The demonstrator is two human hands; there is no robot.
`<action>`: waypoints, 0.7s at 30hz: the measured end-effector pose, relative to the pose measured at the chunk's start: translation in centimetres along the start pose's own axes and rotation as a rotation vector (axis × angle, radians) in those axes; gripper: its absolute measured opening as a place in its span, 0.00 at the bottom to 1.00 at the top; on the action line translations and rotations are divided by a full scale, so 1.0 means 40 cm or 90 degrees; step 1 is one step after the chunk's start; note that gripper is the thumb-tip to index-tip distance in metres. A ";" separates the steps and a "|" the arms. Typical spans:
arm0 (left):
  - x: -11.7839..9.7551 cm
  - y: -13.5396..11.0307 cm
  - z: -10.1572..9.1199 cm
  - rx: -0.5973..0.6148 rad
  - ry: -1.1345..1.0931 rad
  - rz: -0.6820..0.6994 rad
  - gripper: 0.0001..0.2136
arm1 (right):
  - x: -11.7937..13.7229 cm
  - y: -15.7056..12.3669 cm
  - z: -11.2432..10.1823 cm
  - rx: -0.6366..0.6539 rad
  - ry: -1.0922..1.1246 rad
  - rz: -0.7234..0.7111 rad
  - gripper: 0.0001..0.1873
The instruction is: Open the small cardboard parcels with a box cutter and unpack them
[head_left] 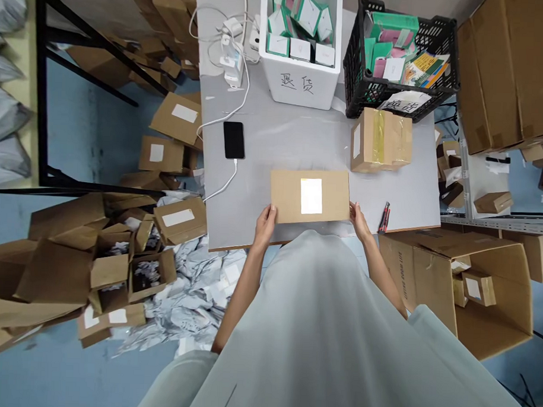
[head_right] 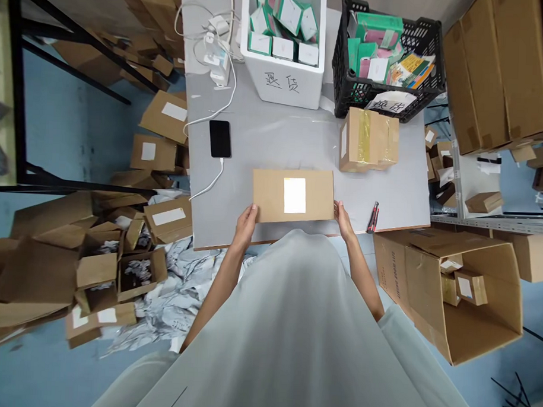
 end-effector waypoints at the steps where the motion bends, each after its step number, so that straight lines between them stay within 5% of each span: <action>1: -0.007 -0.007 -0.001 0.004 0.002 0.011 0.29 | 0.011 -0.008 0.002 0.000 0.013 0.004 0.55; 9: -0.107 0.016 -0.052 -0.046 -0.018 0.148 0.28 | 0.106 0.035 0.016 -0.046 -0.113 -0.130 0.49; 15: -0.091 0.078 -0.069 -0.046 0.046 0.138 0.26 | 0.056 0.066 0.059 -0.026 -0.154 -0.098 0.49; 21: -0.077 0.129 -0.067 -0.063 0.102 0.158 0.26 | 0.021 0.078 0.104 -0.097 -0.196 -0.126 0.45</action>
Point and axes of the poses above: each hand's wrist, its own y-axis towards the middle knuckle, its own z-axis out of the palm, x = y × z, the point moved 2 cm from there along y, towards the middle knuckle, and after that the axes turned 9 degrees about -z, right-handed, at the moved point
